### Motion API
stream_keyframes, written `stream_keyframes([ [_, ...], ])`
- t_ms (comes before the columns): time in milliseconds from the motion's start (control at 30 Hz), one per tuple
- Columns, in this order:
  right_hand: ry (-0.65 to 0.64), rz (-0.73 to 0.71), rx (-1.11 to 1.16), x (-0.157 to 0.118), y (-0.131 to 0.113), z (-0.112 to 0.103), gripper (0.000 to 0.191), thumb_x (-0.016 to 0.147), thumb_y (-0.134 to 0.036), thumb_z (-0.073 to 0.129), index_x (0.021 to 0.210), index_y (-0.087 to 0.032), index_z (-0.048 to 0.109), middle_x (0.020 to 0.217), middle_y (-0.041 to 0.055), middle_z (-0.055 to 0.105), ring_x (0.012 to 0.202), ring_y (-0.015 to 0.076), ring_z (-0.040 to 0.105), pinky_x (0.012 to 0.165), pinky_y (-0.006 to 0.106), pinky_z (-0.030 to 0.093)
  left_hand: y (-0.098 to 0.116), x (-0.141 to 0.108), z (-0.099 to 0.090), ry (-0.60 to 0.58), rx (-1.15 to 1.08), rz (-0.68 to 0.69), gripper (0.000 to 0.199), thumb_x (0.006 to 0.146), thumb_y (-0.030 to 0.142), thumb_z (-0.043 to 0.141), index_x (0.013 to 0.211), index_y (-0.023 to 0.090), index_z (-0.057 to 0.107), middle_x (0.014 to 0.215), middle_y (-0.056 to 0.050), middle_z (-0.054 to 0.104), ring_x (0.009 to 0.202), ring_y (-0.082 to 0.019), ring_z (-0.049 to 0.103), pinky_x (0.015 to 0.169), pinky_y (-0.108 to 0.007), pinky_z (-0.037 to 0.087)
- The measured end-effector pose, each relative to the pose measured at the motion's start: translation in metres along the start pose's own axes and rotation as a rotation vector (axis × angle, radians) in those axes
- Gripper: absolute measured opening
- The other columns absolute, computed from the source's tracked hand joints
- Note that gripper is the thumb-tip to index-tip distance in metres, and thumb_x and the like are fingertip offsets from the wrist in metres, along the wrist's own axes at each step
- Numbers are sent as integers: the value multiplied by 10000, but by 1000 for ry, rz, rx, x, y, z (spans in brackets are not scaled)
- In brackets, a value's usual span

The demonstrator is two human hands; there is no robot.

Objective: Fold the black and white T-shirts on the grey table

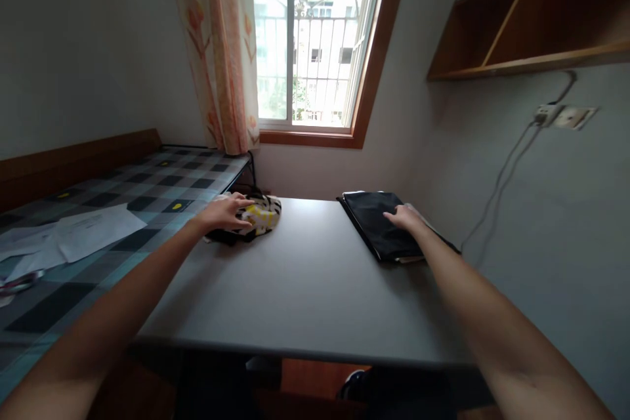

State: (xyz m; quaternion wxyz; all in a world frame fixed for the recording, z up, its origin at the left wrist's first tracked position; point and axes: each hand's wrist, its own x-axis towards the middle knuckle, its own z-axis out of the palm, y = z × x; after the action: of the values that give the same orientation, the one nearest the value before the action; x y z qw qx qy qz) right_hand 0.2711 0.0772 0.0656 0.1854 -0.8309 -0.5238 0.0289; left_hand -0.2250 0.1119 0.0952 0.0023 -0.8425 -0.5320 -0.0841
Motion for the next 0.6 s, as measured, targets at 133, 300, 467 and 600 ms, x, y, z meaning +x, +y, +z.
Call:
stream_keyframes([
  [133,-28,53,-96,-13,20,20,461,726,-499,649,1134,-283,651,1223,159,594,1157,350,570,962,512,451,-9,0,32,97,20,76,583,783,593,567,1263,269,634,1303,-96,572,1177,-296,544,1043,-407,381],
  [300,6,63,-84,-15,21,23,318,767,-333,608,1068,-234,637,1130,141,618,1088,317,598,968,508,433,-13,0,53,111,11,29,543,767,546,607,1235,275,645,1400,-99,500,1298,-320,440,1090,-488,316],
  [467,147,142,230,1,-1,-7,203,850,-241,496,1008,-178,606,1068,171,645,1060,294,601,948,417,454,-21,1,61,139,-60,72,479,843,513,515,1211,240,655,1351,-97,545,1267,-284,480,1087,-449,340],
  [600,235,-38,804,4,-50,-43,174,892,-323,470,993,-217,564,972,78,655,964,215,622,857,310,501,-12,4,56,182,-264,113,487,830,533,531,1175,218,667,1290,-101,587,1208,-278,532,1071,-435,378],
])
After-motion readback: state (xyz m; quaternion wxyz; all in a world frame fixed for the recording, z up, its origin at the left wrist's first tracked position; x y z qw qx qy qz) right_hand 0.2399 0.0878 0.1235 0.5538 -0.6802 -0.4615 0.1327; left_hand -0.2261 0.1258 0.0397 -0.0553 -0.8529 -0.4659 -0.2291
